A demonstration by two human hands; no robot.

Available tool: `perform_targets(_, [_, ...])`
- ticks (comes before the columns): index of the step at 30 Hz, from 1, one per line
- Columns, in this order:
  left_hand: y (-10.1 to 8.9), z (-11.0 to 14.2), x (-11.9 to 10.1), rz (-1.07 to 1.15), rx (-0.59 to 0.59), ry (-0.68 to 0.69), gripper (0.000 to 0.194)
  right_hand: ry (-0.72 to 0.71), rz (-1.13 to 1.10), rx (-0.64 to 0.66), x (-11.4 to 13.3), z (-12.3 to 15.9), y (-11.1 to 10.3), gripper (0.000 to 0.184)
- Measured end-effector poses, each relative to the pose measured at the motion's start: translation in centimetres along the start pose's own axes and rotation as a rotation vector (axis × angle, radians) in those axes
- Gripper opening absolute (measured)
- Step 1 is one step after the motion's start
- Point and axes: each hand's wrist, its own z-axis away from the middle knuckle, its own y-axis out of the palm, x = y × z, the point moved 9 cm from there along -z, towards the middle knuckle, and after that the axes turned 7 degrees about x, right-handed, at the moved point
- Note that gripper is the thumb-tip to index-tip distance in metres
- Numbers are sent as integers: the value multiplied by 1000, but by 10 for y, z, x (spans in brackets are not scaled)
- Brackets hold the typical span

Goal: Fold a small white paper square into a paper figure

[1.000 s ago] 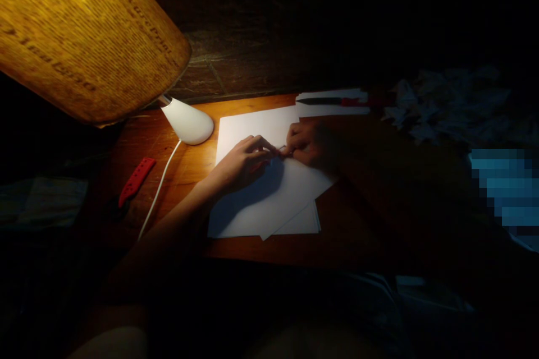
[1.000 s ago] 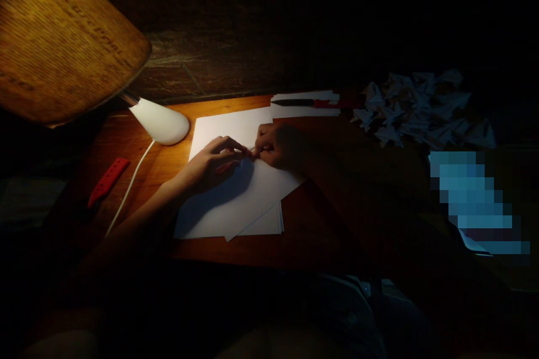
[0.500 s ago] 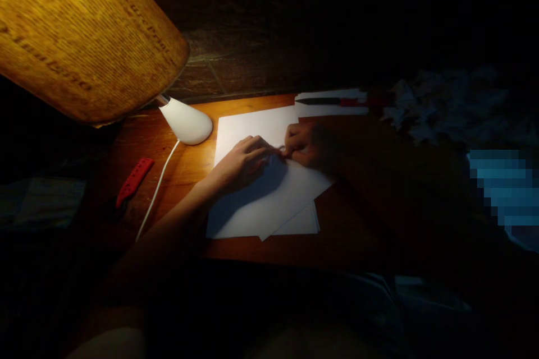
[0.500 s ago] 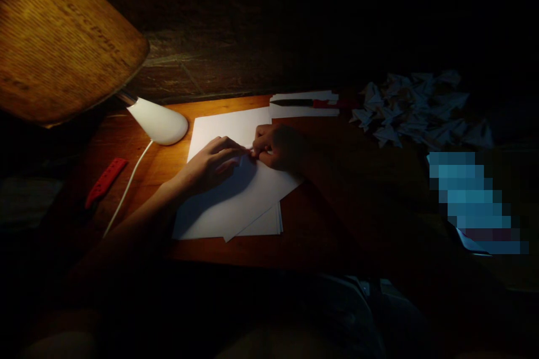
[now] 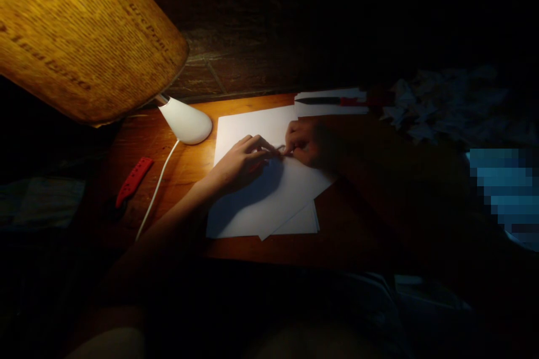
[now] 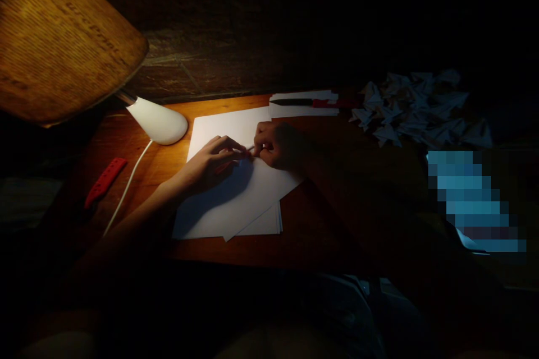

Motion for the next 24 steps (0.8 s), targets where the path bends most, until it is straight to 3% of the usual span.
perform_targets(11, [0, 1, -1, -9, 4, 10, 39, -26, 121, 105, 8, 2, 8, 19])
perform_targets(15, [1, 0, -1, -27, 16, 6, 36, -10, 134, 46, 9, 3, 5, 15])
perform_targets(19, [2, 0, -1, -33, 17, 2, 32, -21, 108, 25, 11, 4, 3, 29])
perform_targets(24, [2, 0, 0, -33, 11, -6, 32, -32, 70, 34, 10, 6, 2, 18])
